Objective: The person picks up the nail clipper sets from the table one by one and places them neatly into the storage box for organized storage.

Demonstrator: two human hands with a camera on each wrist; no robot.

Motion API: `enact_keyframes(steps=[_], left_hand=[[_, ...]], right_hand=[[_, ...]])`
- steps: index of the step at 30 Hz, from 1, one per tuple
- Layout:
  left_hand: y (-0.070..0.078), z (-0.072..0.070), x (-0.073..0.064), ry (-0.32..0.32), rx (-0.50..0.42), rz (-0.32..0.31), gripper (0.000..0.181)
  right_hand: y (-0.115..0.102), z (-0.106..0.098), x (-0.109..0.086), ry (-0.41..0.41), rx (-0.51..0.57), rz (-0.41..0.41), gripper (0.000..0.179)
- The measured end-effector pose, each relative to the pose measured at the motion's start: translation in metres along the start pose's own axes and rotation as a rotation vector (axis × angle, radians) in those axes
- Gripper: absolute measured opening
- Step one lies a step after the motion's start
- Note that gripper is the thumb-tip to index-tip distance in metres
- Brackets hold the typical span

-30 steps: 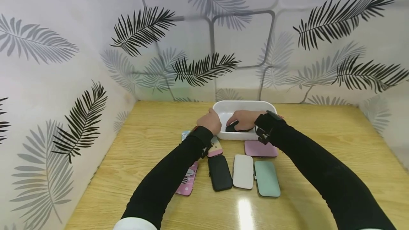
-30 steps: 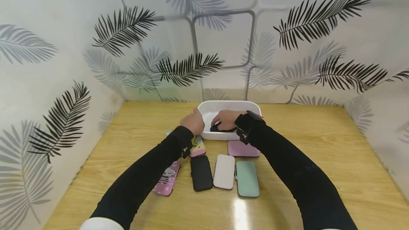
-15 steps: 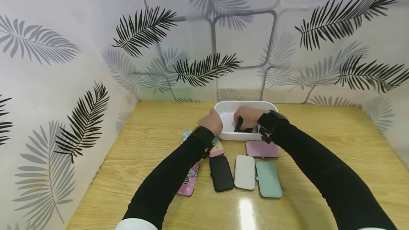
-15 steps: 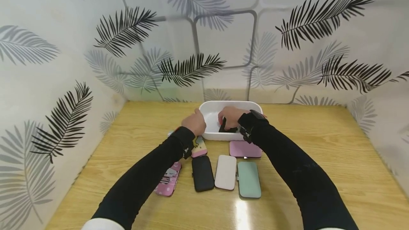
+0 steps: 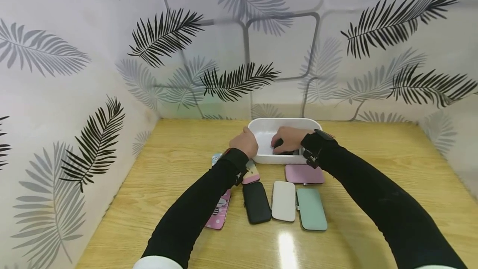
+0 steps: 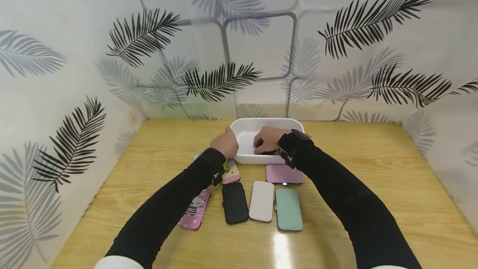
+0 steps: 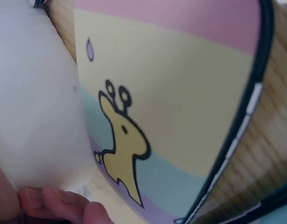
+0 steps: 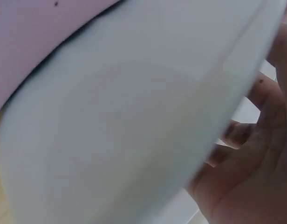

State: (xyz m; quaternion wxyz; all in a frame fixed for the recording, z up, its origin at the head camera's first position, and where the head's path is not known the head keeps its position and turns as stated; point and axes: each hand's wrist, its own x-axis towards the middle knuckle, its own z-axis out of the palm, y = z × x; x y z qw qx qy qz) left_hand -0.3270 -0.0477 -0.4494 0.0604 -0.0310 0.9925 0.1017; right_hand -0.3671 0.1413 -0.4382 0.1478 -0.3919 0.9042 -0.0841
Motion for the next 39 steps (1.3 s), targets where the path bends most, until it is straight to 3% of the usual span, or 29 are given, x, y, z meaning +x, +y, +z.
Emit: enact_keyframes(steps=[9, 19, 28, 33, 39], left_hand=[[-0.003, -0.001, 0.0, -0.01, -0.012, 0.006, 0.051], [-0.003, 0.003, 0.003, -0.016, 0.006, 0.0, 0.054], [-0.002, -0.002, 0.003, -0.021, 0.015, -0.006, 0.051], [-0.002, -0.005, 0.001, -0.026, 0.02, -0.004, 0.053], [-0.001, -0.006, -0.001, -0.035, 0.016, 0.011, 0.053]], right_hand=[[0.008, 0.006, 0.002, 0.004, 0.006, 0.051, 0.025], [0.016, 0.012, -0.002, 0.028, 0.036, -0.005, 0.026], [-0.004, 0.001, -0.02, 0.035, 0.003, -0.017, 0.034], [-0.015, -0.002, -0.044, 0.156, -0.003, -0.021, 0.04], [-0.039, -0.002, -0.09, 0.33, -0.023, -0.043, 0.029]])
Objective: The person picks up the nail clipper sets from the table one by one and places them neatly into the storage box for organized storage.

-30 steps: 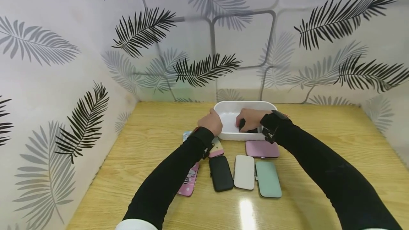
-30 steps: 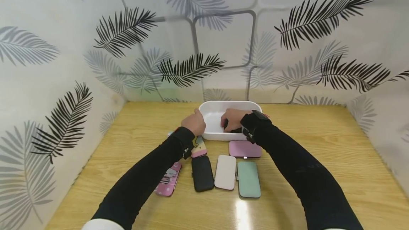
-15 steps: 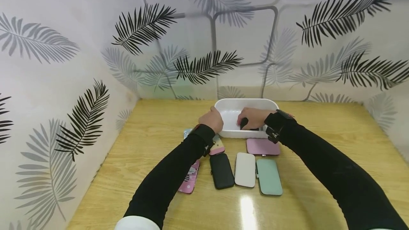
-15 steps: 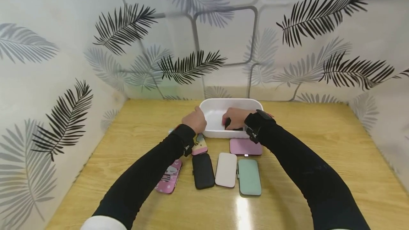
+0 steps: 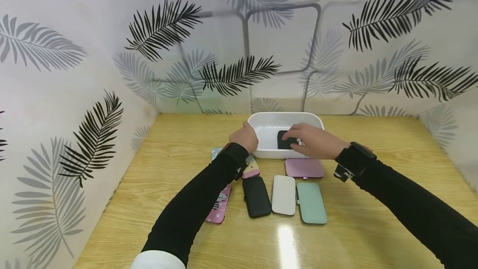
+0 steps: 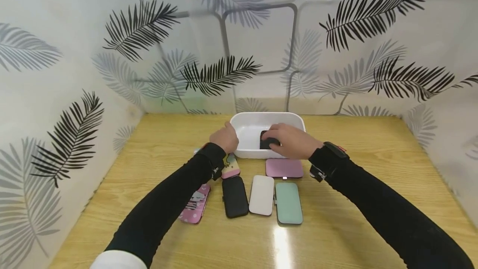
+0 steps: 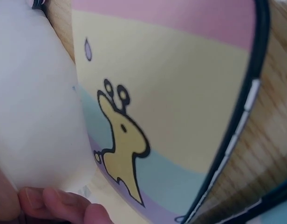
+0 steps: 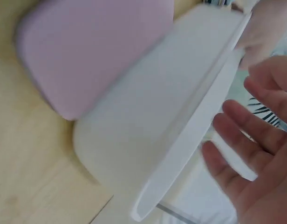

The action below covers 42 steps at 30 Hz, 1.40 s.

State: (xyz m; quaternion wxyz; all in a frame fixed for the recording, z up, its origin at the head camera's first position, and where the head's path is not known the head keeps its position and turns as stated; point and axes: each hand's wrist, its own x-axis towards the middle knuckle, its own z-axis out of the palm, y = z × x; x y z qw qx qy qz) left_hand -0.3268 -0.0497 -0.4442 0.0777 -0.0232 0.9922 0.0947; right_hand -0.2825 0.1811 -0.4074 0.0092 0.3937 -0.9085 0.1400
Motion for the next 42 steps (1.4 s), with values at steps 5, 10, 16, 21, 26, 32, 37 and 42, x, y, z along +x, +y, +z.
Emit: enact_keyframes(steps=[5, 10, 16, 21, 26, 32, 37, 42], left_hand=[[0.0, 0.001, 0.003, 0.011, 0.003, 0.002, 0.049], [-0.001, 0.002, 0.003, 0.018, 0.016, -0.001, 0.049], [-0.001, 0.0, -0.002, 0.022, 0.013, 0.001, 0.052], [-0.002, -0.001, -0.005, 0.03, 0.008, -0.003, 0.052], [-0.001, 0.0, -0.003, 0.032, 0.005, 0.011, 0.049], [-0.001, 0.003, -0.001, 0.033, 0.003, 0.005, 0.048], [0.0, 0.002, -0.001, 0.037, 0.006, 0.005, 0.046], [-0.001, 0.0, -0.005, 0.03, 0.0, 0.008, 0.047]], right_hand=[[-0.022, 0.002, -0.037, -0.009, 0.012, -0.023, 0.022], [-0.044, 0.016, -0.068, -0.161, 0.026, -0.017, 0.041], [-0.068, 0.028, -0.087, -0.374, 0.042, 0.172, 0.098], [-0.076, 0.034, -0.092, -0.367, -0.02, 0.158, 0.107], [-0.08, 0.033, -0.092, -0.359, -0.031, 0.121, 0.103], [-0.082, 0.008, -0.081, -0.34, -0.027, 0.101, 0.084], [-0.08, -0.017, -0.062, -0.285, -0.056, 0.062, 0.074], [-0.072, -0.036, -0.036, -0.213, -0.076, 0.039, 0.072]])
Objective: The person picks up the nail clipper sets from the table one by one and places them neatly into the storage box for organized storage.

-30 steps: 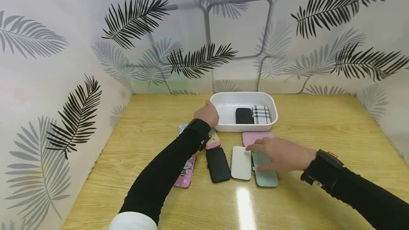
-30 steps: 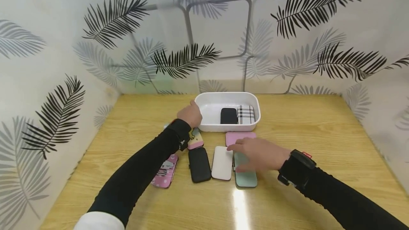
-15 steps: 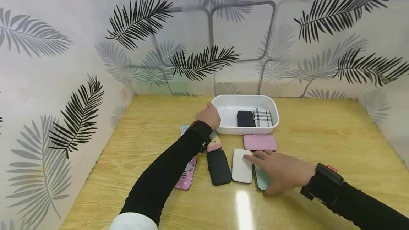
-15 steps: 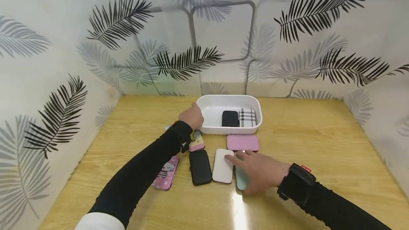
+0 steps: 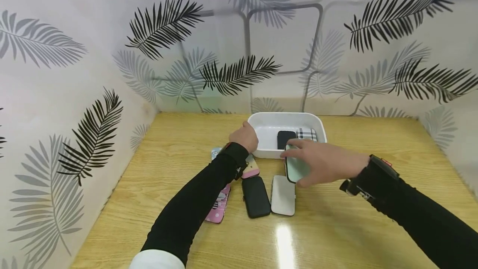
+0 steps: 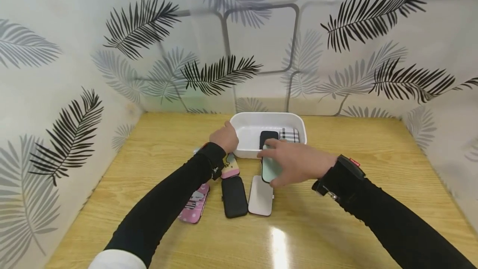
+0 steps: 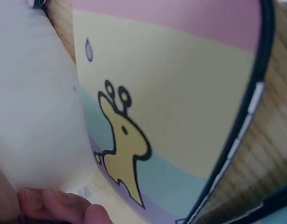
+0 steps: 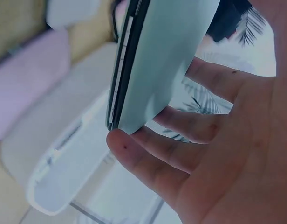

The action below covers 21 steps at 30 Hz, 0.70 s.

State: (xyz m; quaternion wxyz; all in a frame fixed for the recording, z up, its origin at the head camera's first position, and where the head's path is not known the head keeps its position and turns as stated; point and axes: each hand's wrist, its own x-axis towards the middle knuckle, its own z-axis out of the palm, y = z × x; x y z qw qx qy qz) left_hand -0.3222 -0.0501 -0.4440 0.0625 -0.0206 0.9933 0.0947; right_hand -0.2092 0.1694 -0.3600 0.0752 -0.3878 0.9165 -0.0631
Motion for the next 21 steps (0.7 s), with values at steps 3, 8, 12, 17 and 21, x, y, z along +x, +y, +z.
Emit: enact_keyframes(steps=[3, 8, 12, 17, 21], left_hand=[[0.0, -0.001, -0.001, -0.001, 0.002, -0.004, 0.048], [0.001, 0.0, 0.002, -0.016, 0.012, -0.011, 0.05], [0.001, 0.001, 0.004, -0.029, 0.02, -0.012, 0.052], [-0.001, 0.003, 0.007, -0.013, 0.027, -0.005, 0.049], [-0.001, 0.004, 0.007, -0.004, 0.021, -0.003, 0.049]], right_hand=[[0.006, -0.013, 0.017, 0.015, 0.014, 0.006, 0.074], [0.023, -0.023, 0.052, 0.02, 0.015, -0.019, 0.073], [0.038, -0.021, 0.08, -0.013, 0.039, -0.014, 0.073], [0.049, -0.013, 0.11, -0.073, 0.089, 0.03, 0.073], [0.054, -0.004, 0.129, -0.113, 0.074, 0.085, 0.073]])
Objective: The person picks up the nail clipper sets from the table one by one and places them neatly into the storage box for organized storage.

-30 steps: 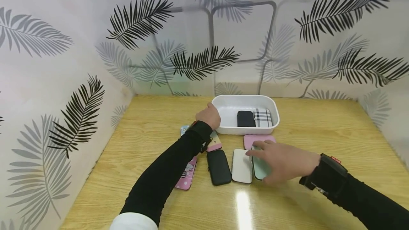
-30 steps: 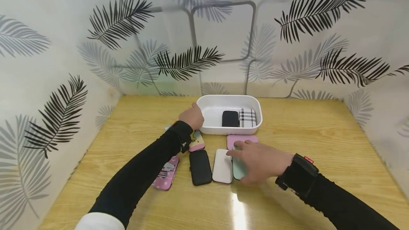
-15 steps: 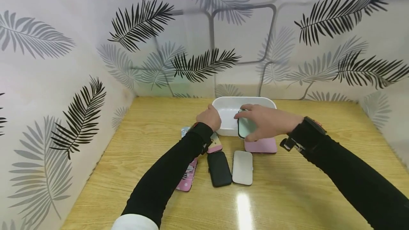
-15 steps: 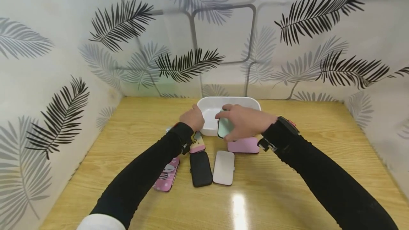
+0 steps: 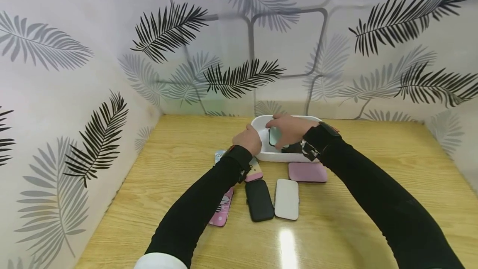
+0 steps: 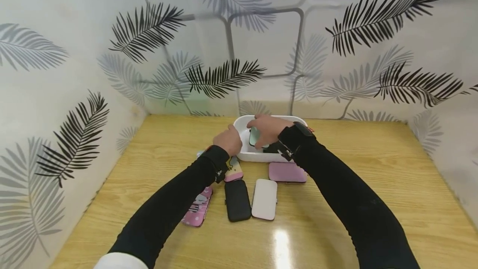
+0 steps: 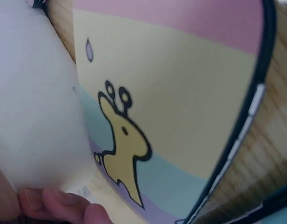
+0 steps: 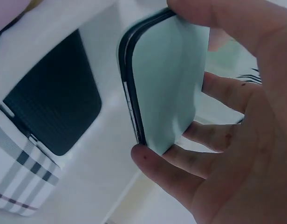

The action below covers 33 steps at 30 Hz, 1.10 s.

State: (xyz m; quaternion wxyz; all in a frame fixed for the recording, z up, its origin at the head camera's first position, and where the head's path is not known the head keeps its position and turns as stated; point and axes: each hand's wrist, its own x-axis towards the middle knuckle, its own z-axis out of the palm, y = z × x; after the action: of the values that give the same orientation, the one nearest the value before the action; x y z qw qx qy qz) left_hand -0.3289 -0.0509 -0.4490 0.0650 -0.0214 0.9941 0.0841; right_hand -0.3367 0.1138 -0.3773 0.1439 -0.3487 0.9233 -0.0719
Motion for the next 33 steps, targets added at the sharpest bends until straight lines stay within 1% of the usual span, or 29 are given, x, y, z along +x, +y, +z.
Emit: enact_keyframes(steps=[3, 7, 10, 13, 18, 24, 27, 33], left_hand=[[0.001, 0.002, 0.0, 0.0, -0.008, -0.005, 0.051], [0.003, 0.005, -0.001, 0.0, -0.019, -0.012, 0.05], [0.004, 0.005, -0.003, -0.001, -0.035, -0.009, 0.048], [0.005, 0.005, -0.004, -0.003, -0.045, -0.005, 0.048], [0.006, 0.006, -0.003, -0.003, -0.05, -0.005, 0.046], [0.003, 0.005, 0.0, 0.025, -0.041, -0.017, 0.045], [0.002, 0.003, -0.001, 0.019, -0.037, -0.016, 0.047], [0.0, 0.0, -0.002, -0.007, -0.028, -0.013, 0.055]], right_hand=[[0.003, 0.009, 0.012, -0.017, -0.004, 0.011, 0.072], [0.008, 0.025, 0.027, -0.014, -0.014, -0.014, 0.069], [0.012, 0.036, 0.037, 0.001, -0.055, -0.041, 0.062], [0.012, 0.044, 0.043, -0.007, -0.091, -0.052, 0.055], [0.01, 0.048, 0.045, -0.055, -0.116, -0.041, 0.05], [0.011, 0.046, 0.044, -0.067, -0.101, -0.063, 0.051], [0.014, 0.046, 0.045, -0.08, -0.083, -0.068, 0.053], [0.02, 0.05, 0.049, -0.103, -0.067, -0.099, 0.044]])
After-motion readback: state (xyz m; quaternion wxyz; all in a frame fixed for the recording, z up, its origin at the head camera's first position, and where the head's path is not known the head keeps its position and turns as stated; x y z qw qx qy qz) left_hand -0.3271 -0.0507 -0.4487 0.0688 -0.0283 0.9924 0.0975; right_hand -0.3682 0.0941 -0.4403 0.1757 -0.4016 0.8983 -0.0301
